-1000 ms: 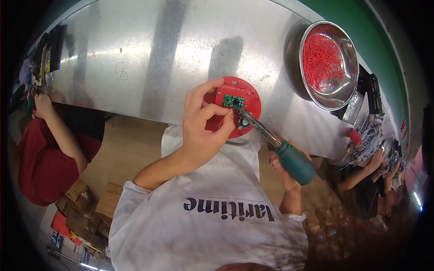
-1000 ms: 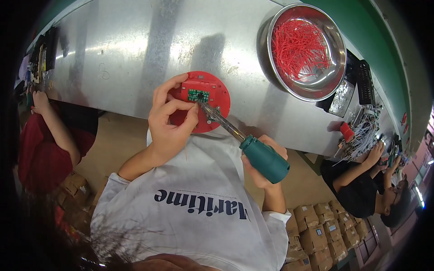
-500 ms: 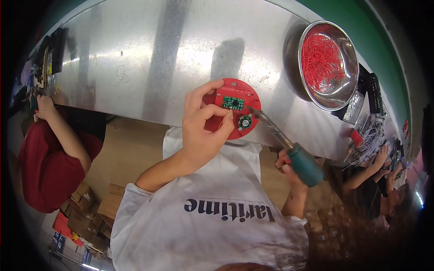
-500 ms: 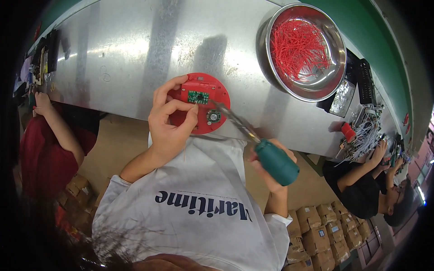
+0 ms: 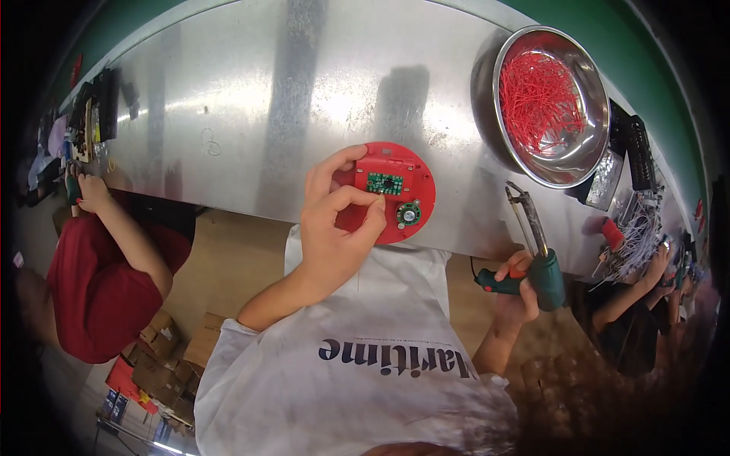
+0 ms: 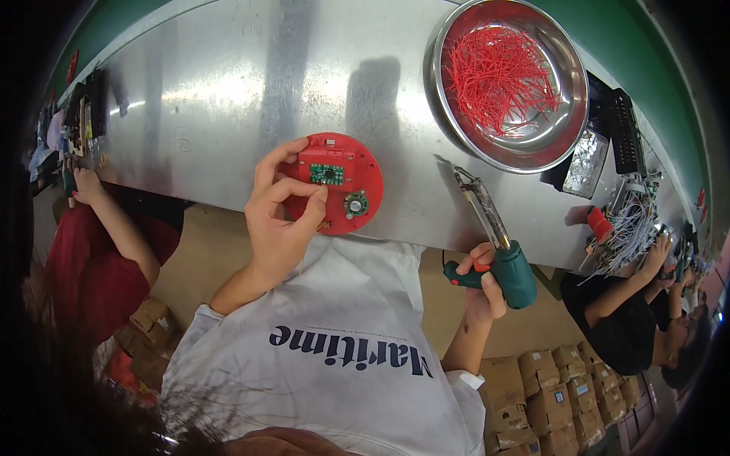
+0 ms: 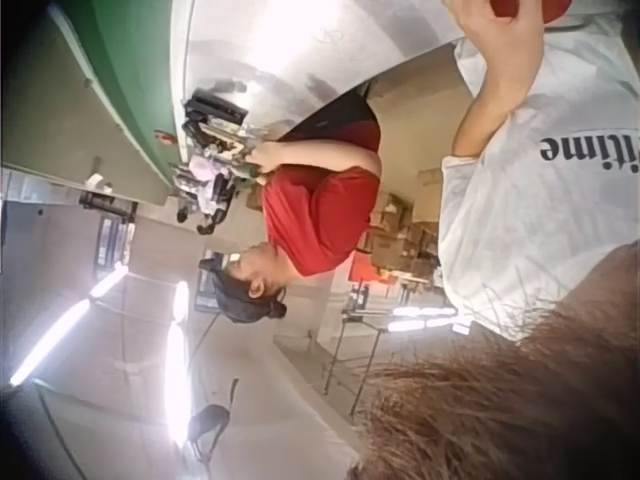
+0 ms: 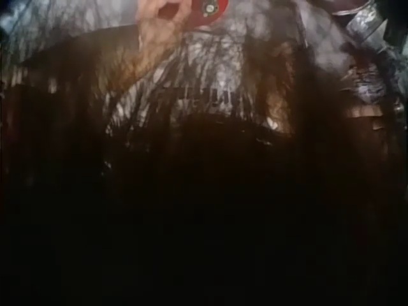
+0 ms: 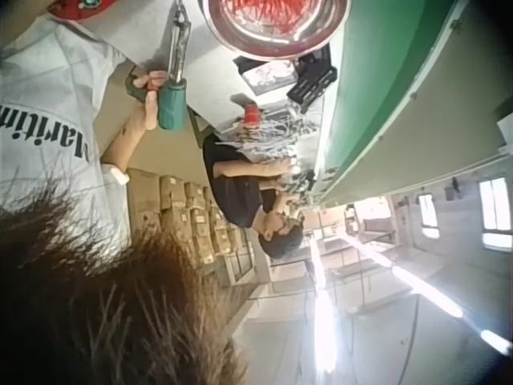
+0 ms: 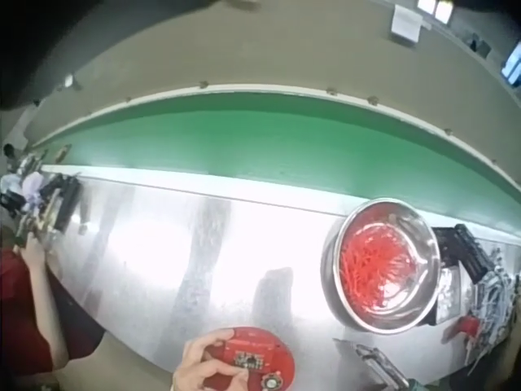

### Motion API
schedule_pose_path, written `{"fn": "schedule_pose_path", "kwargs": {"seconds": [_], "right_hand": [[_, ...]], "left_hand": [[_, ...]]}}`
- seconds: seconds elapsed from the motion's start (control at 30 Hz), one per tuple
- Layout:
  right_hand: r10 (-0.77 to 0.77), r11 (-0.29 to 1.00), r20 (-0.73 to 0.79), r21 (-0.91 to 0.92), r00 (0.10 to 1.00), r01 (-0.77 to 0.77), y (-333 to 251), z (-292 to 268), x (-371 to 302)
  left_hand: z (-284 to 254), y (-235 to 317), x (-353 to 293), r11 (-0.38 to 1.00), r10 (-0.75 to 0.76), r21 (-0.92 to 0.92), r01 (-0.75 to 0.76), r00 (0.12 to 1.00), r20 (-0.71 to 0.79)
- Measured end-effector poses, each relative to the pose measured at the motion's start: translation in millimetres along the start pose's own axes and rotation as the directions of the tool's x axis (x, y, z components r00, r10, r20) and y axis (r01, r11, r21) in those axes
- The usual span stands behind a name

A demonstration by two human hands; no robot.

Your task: The person takes wires from a bowl and electronic components from a conveyor belt, solders the wires onto the circuit boards using a soldering gun, and places the assembled components back onto the conveyor belt.

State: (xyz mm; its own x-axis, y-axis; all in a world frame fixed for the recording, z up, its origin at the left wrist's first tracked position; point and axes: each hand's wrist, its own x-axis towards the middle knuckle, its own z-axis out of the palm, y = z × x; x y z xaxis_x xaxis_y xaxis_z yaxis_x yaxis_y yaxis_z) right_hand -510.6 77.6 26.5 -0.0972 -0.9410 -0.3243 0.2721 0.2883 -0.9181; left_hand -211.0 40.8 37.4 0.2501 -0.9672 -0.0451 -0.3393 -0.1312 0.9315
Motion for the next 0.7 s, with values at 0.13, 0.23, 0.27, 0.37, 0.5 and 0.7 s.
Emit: {"fn": "schedule_pose_path", "kwargs": {"seconds": [0.13, 0.23, 0.27, 0.37, 0.5, 0.7], "right_hand": [[-0.002, 0.994, -0.056, 0.108, 0.998, 0.008, 0, 3, -1], [-0.022, 0.991, -0.079, 0.128, 0.997, 0.032, 1, 10, 2], [-0.023, 0.991, -0.078, 0.133, 0.997, 0.033, 3, 7, 2], [-0.066, 0.975, -0.060, 0.207, 0.996, 0.077, 12, -4, 0], [-0.094, 0.945, -0.023, 0.313, 0.995, 0.096, 20, -12, 0], [-0.156, 0.883, -0.080, 0.436, 0.985, 0.175, 24, 0, 0]], "left_hand": [[-8, 5, 4, 0.998, 0.011, 0.055, -0.013, 0.999, 0.046], [-13, 7, 8, 0.993, 0.002, 0.119, -0.014, 0.995, 0.102], [-14, 9, 8, 0.991, -0.006, 0.130, -0.010, 0.993, 0.118], [-22, 12, 13, 0.987, 0.031, 0.147, -0.062, 0.978, 0.204], [-40, 10, 23, 0.992, -0.090, -0.049, 0.114, 0.933, 0.349], [-52, 33, 73, 0.793, 0.140, 0.376, -0.480, 0.743, 0.654]]}}
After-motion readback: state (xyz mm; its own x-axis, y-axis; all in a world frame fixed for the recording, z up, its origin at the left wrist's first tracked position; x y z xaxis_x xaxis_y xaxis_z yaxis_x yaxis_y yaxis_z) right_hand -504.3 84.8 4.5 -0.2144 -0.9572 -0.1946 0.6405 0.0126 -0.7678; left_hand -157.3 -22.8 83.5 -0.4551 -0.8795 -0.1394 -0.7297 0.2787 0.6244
